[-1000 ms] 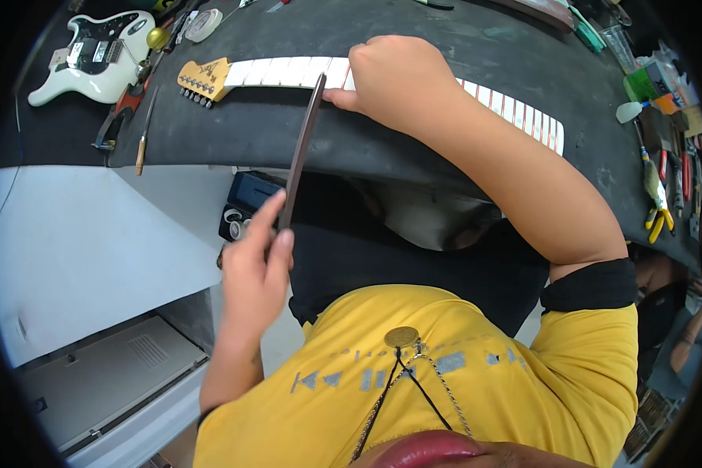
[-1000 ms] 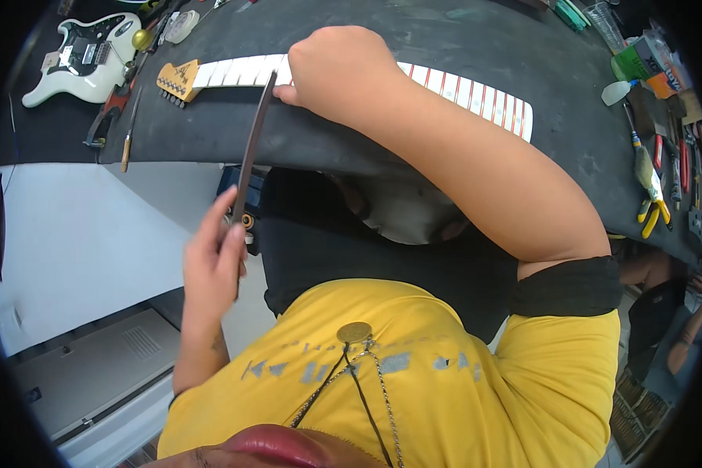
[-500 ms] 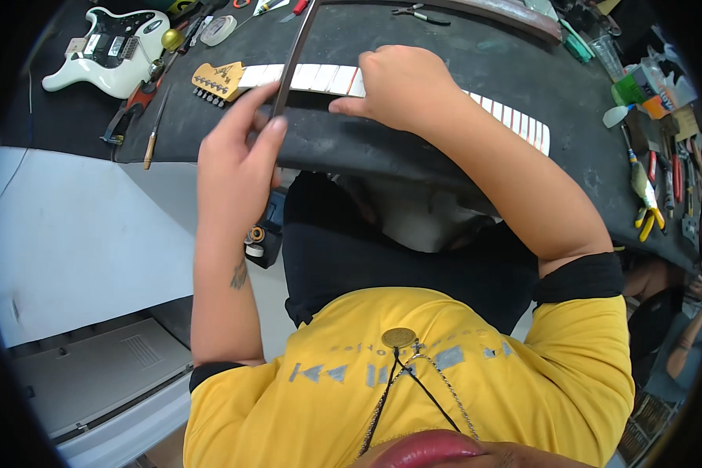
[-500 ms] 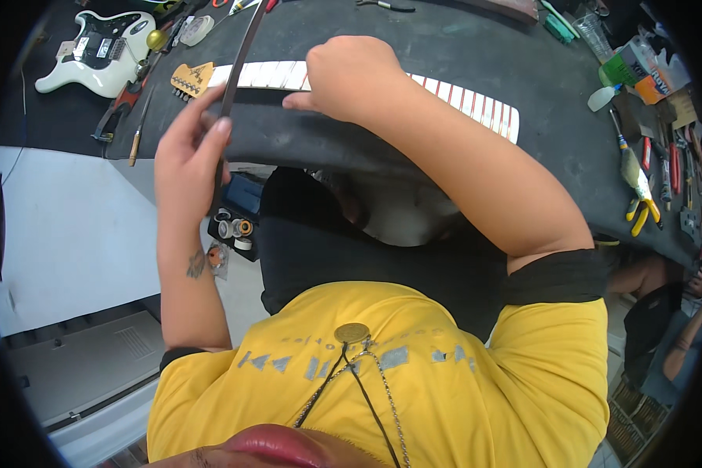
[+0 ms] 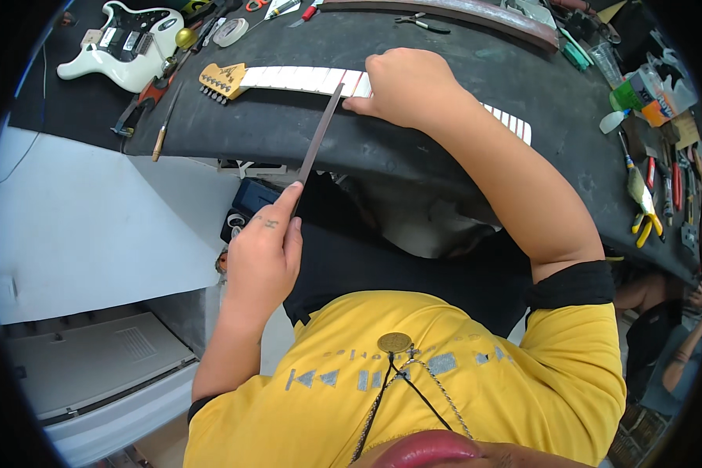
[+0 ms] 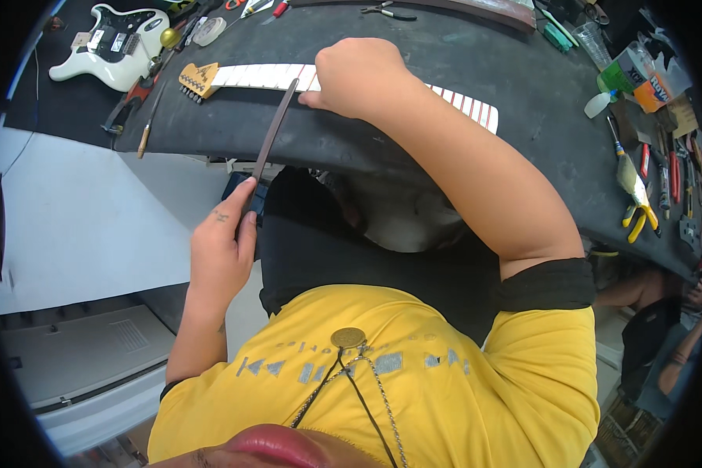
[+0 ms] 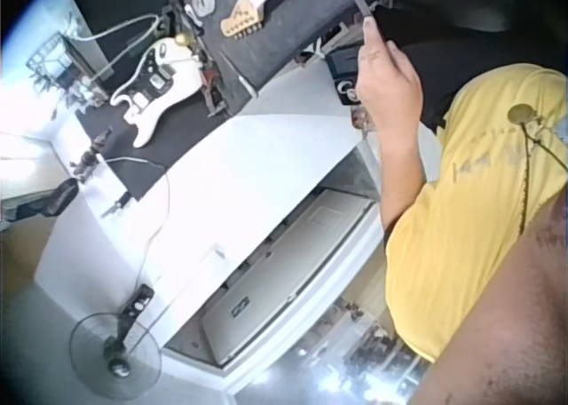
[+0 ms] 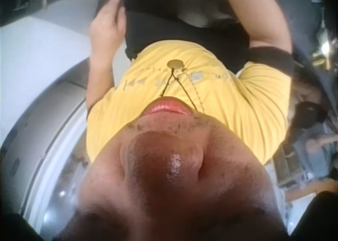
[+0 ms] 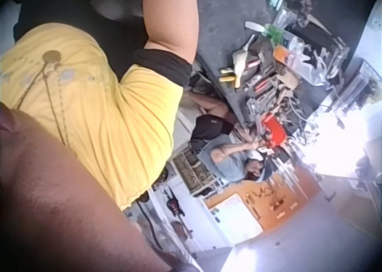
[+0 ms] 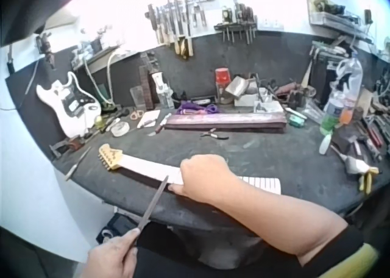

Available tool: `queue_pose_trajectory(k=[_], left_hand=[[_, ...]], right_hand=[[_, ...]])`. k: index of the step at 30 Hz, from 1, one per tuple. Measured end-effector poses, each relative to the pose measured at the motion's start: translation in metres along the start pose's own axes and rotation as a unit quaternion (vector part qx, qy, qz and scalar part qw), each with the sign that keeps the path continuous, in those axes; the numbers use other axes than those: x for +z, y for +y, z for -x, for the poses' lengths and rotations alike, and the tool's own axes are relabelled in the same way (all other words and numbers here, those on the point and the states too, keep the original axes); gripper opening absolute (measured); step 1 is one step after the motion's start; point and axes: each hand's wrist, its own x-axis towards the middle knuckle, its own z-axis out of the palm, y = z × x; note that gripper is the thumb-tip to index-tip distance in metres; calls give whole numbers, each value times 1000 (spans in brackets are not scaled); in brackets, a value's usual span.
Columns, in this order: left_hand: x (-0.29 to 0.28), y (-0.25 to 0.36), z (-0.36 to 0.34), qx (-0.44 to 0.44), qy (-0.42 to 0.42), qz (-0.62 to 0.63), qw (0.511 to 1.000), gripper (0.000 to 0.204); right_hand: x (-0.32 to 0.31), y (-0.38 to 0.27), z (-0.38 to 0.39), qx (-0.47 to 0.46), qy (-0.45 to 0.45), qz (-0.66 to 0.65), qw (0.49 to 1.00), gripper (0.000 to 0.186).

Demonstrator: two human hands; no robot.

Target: The person uses a file to smooth the edges and surface of a guitar fretboard, holding the neck steady with one hand while filing with the other.

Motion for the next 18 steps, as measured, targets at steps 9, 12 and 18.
queue_pose_trajectory(k=[9, 12, 18], left_hand=[[14, 1, -82, 1, -22, -31, 999, 47], [16, 4, -157, -21, -62, 9, 998, 40], [25, -18, -79, 46, -10, 30, 998, 47]], right_hand=[[-18, 4, 3, 39, -105, -22, 994, 62], [-17, -2, 2, 54, -91, -15, 994, 61], [-11, 12, 11, 37, -49, -35, 997, 63]])
